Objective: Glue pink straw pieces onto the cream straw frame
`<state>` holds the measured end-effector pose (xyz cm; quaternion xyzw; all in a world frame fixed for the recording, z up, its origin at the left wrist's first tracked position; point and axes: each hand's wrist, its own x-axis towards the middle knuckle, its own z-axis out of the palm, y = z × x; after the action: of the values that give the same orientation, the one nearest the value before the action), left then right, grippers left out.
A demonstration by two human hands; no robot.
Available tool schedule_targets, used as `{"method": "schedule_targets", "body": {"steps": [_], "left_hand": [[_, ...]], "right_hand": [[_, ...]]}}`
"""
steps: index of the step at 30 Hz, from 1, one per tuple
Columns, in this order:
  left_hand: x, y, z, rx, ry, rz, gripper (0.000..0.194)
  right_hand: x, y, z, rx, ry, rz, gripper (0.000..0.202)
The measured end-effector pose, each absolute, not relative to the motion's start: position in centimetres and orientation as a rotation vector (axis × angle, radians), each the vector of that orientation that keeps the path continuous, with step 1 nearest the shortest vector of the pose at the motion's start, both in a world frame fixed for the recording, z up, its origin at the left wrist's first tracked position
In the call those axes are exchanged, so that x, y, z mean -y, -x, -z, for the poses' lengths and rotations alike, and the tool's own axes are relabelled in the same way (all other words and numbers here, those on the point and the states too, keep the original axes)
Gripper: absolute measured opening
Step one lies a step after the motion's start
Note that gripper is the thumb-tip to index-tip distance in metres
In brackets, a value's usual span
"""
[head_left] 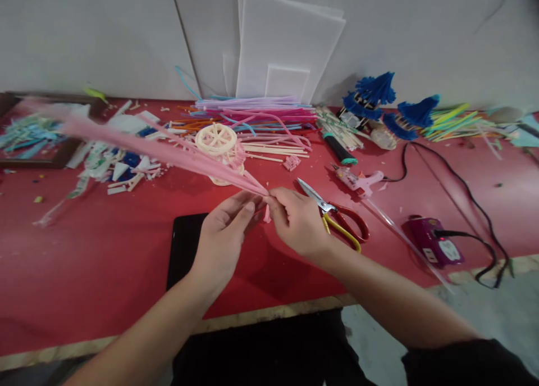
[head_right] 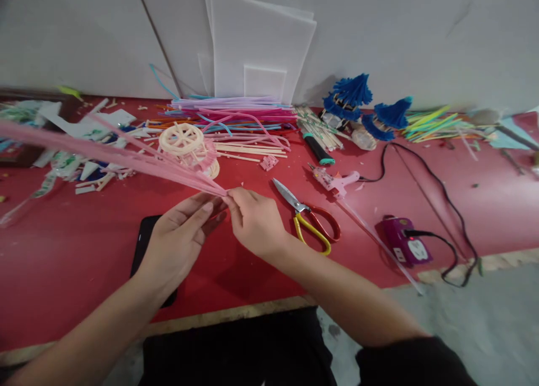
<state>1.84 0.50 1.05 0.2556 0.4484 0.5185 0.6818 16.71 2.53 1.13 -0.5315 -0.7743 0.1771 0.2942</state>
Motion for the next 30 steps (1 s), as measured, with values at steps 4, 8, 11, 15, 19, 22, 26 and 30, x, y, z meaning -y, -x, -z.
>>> {"method": "schedule_targets", "body": {"steps": [4,8,11,15,19,22,26,30], "left_hand": [[-0.4,-3.4,-1.0,-1.036,-0.592,-1.273,0.024],[-0.6,-3.8,-1.0,-1.083,-0.627,-1.309,0.024],[-1.0,-3.7,-1.0,-1.112,-0.659,-1.303,0.022],[-1.9,-3.5,-1.0,-1.110,-0.673,-1.300,0.021],[-2.5,-3.1,-0.8,-1.048,-0.660,-1.278,0.023],[-2.5,-2.8,-0.7,-1.002,-0.662,-1.227,0.027],[-2.2,-2.6,-0.7,-0.991,-0.694,-1.188,0.029],[-1.7,-2.6,-0.6,-1.031,-0.798,-1.193,0.019]], "right_hand": [[-2.6,-16.0,0.2,2.085,1.484,-0.312,0.033],[-2.1,-15.9,0.4,2.100,1.528,-0.264,0.031],[-1.5,-16.0,-0.2,2.106,1.534,-0.307,0.027],[-1.3,-16.4,-1.4,2.075,1.488,-0.488,0.024],[-1.9,-16.9,-1.6,1.847,1.347,-1.000,0.030],[-2.1,-17.3,-1.1,1.523,1.199,-1.475,0.043],[-1.9,-17.3,-0.8,1.397,1.145,-1.622,0.045],[-1.4,-16.8,-1.2,1.413,1.211,-1.500,0.033]]}}
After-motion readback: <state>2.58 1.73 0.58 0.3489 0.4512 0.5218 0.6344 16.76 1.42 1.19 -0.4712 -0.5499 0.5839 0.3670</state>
